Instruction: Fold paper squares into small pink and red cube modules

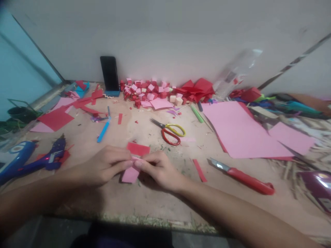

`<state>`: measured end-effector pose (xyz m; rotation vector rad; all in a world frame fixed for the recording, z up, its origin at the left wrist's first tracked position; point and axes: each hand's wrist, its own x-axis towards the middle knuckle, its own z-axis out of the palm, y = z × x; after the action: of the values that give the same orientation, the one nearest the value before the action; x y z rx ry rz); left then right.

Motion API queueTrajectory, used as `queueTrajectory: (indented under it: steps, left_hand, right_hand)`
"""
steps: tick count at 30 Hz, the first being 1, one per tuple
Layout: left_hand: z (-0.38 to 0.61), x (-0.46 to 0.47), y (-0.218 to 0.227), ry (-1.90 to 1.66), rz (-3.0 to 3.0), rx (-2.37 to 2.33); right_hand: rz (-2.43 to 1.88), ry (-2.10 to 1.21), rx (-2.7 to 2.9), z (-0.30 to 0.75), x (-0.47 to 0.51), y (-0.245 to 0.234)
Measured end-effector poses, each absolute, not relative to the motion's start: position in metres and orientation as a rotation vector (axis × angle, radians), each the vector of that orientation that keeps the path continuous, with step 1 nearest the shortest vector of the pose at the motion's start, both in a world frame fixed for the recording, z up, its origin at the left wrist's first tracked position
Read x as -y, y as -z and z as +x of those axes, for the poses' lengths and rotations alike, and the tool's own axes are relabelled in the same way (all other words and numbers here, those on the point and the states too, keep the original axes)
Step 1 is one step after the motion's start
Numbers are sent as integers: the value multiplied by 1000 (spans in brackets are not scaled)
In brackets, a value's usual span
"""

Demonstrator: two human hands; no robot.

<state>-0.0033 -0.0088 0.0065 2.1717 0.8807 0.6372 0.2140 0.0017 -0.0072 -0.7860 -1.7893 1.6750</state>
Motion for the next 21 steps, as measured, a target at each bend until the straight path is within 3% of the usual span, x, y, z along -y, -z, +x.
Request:
queueTrajectory:
  steps: [11,21]
  left_hand:
    - [-3,9,-7,-583,2137,-940]
    - [-6,10,2,-600,2545,-817]
  right_hand:
    - [-773,-1720,1857,215,-3,8]
    - [-854,-1668,1854,213,-2,5]
